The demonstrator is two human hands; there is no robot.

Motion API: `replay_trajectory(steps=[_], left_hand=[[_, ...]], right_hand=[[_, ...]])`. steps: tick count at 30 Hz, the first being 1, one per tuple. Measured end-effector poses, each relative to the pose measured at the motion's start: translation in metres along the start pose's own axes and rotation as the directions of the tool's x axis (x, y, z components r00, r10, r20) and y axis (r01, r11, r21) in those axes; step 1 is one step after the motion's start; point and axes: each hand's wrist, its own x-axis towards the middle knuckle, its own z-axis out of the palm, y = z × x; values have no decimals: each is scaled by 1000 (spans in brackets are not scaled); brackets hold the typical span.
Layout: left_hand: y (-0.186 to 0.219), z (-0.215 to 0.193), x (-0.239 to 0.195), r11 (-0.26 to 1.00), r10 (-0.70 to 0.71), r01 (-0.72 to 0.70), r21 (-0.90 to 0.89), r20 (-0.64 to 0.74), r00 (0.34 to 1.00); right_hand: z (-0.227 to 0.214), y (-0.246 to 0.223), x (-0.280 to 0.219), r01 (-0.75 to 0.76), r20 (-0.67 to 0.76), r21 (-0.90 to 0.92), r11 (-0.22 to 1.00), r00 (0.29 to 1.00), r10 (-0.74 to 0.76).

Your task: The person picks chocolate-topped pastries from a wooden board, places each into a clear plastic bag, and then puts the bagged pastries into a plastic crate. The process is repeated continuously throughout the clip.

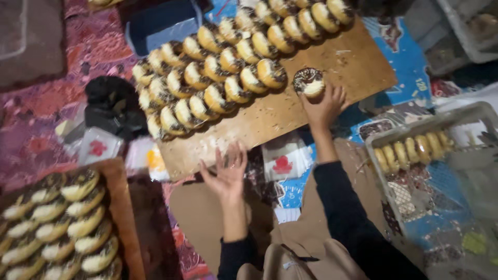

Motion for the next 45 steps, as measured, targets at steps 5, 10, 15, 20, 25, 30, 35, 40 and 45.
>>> replay_trajectory(steps=[5,10,15,20,25,30,35,40,45], left_hand=[[-16,0,19,995,17,-21,-98,-44,999],[-70,5,-8,983,167,-178,46,184,969],[-84,27,-46,892,-34,-276,358,661,749],[-73,40,-55,981,71,-163,104,588,806],[-66,35,-54,939,129,-286,190,578,806],[-65,17,-56,966,24,-183,182,642,766],[-65,-1,-71,701,278,-497,512,446,851],[-35,51,-74,-231,-248,-748,623,705,664],[-34,105,-112,-523,-391,-732,436,640,661]], right_hand=[[-124,-32,-56,98,257,418,903,941,-221],[-209,-86,-89,209,415,281,937,854,-315],[-197,-116,-78,273,389,360,892,825,-409],[-164,-117,-79,296,285,557,776,810,-513],[-150,-99,-69,215,438,744,633,559,-704],[-163,-99,-74,-174,437,868,466,712,-550],[-174,-99,-65,-109,505,785,611,684,-527],[-186,-78,-28,-78,571,814,576,288,-769],[-207,-56,-22,-367,559,829,422,543,-626]])
